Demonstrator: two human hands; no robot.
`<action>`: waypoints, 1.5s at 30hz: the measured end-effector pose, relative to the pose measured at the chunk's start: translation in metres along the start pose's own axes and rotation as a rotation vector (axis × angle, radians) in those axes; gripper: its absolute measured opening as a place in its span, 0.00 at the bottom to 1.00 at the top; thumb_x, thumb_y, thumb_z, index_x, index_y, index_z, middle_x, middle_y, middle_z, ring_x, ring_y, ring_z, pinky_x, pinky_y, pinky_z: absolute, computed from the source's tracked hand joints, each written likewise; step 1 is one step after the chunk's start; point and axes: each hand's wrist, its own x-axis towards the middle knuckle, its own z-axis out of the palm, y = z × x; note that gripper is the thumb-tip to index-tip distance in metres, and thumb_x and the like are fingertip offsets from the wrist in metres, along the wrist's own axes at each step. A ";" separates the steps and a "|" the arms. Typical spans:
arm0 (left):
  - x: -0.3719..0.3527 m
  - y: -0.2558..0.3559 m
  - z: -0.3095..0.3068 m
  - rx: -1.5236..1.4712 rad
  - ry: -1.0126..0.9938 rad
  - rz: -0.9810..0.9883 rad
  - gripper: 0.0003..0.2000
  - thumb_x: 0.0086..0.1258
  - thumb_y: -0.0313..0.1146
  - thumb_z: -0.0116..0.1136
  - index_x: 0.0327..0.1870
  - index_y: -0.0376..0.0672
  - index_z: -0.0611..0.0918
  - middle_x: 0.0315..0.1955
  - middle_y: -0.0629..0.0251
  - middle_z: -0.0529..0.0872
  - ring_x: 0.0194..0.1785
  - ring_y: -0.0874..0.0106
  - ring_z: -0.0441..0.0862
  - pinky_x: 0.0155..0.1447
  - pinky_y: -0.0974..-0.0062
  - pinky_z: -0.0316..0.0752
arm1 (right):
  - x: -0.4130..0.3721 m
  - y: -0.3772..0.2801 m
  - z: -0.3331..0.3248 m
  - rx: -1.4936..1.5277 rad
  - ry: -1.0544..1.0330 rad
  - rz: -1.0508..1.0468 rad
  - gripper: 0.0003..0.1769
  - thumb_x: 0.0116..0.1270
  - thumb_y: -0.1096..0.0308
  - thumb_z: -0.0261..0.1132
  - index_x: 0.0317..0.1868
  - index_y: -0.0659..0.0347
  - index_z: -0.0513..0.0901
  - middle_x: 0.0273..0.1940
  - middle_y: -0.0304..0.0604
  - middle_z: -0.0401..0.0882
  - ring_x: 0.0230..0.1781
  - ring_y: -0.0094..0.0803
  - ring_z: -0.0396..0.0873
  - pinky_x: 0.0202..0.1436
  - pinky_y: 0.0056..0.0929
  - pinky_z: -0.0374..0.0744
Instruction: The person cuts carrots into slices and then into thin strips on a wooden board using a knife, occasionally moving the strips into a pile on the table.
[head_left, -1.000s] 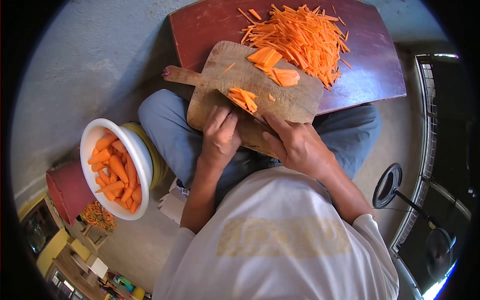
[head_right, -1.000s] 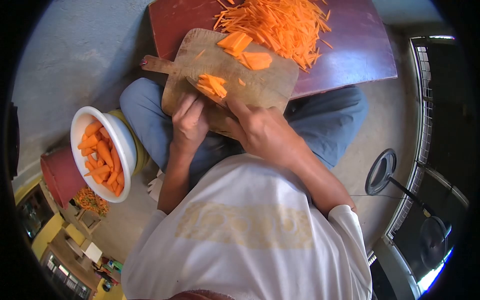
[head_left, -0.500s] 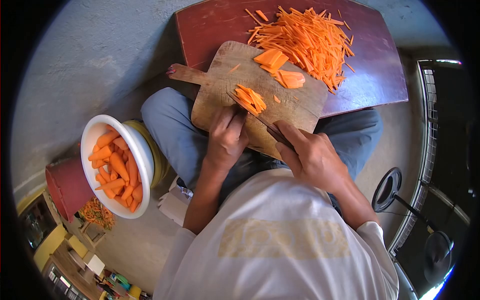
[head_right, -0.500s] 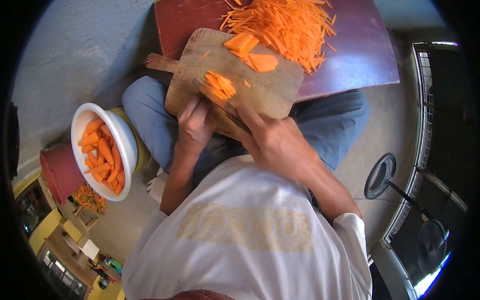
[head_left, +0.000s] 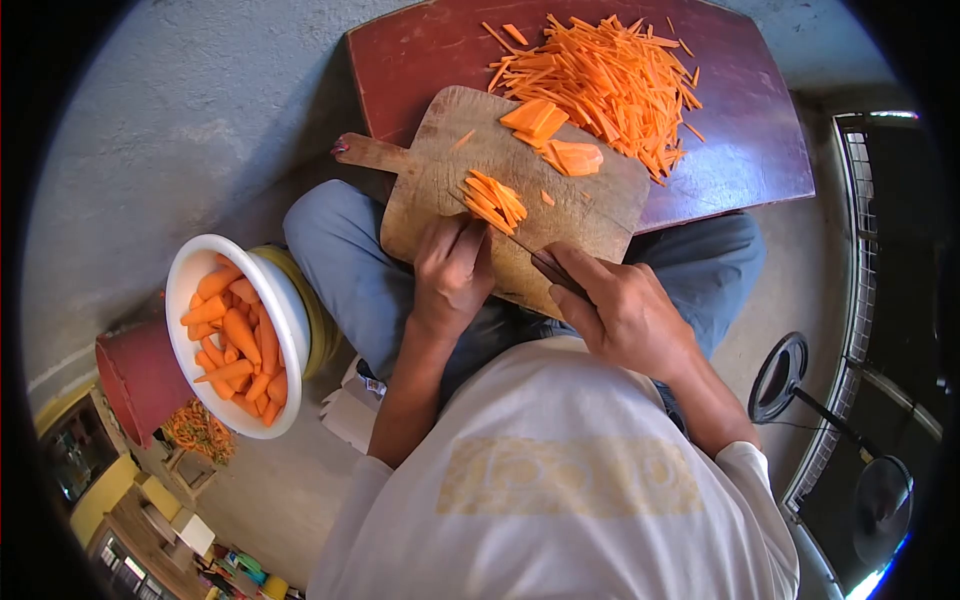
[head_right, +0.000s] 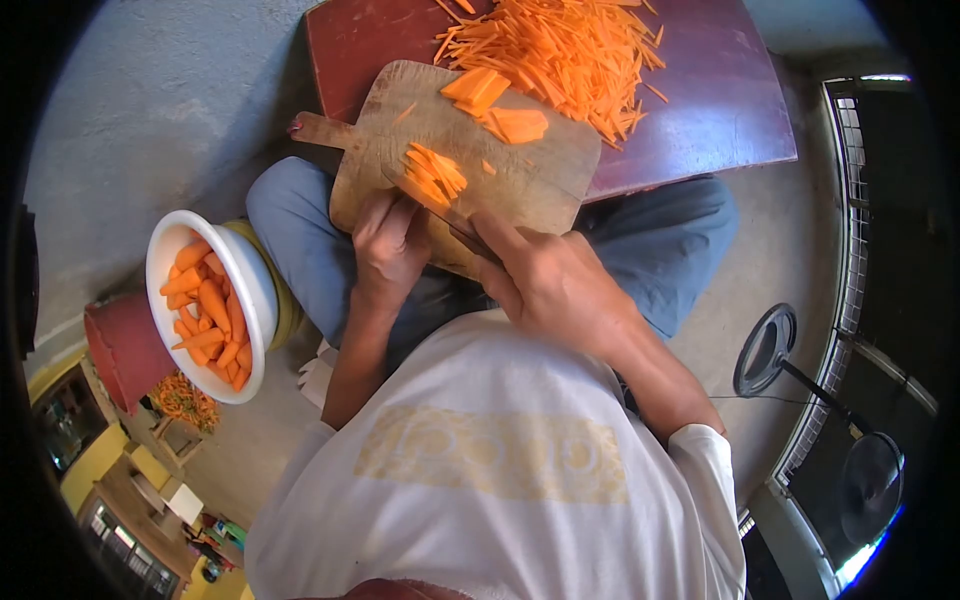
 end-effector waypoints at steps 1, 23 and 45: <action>0.000 0.000 0.000 0.003 -0.016 0.001 0.17 0.62 0.12 0.65 0.53 0.32 0.88 0.41 0.51 0.84 0.44 0.46 0.83 0.52 0.49 0.80 | 0.000 -0.001 -0.001 -0.005 -0.020 0.014 0.25 0.80 0.69 0.70 0.73 0.68 0.80 0.47 0.68 0.91 0.46 0.67 0.91 0.49 0.56 0.88; -0.006 0.002 -0.001 0.046 0.003 -0.049 0.11 0.65 0.15 0.66 0.47 0.35 0.86 0.38 0.49 0.84 0.42 0.44 0.83 0.48 0.47 0.79 | 0.002 0.008 0.012 0.021 0.042 -0.050 0.23 0.81 0.67 0.70 0.71 0.68 0.82 0.44 0.69 0.90 0.46 0.68 0.91 0.50 0.57 0.87; -0.011 0.003 -0.006 0.059 -0.012 -0.061 0.11 0.68 0.14 0.65 0.49 0.35 0.87 0.39 0.49 0.87 0.43 0.45 0.85 0.49 0.49 0.82 | 0.000 0.008 0.021 0.008 0.001 0.018 0.21 0.81 0.69 0.70 0.69 0.69 0.84 0.42 0.69 0.90 0.46 0.69 0.90 0.50 0.57 0.87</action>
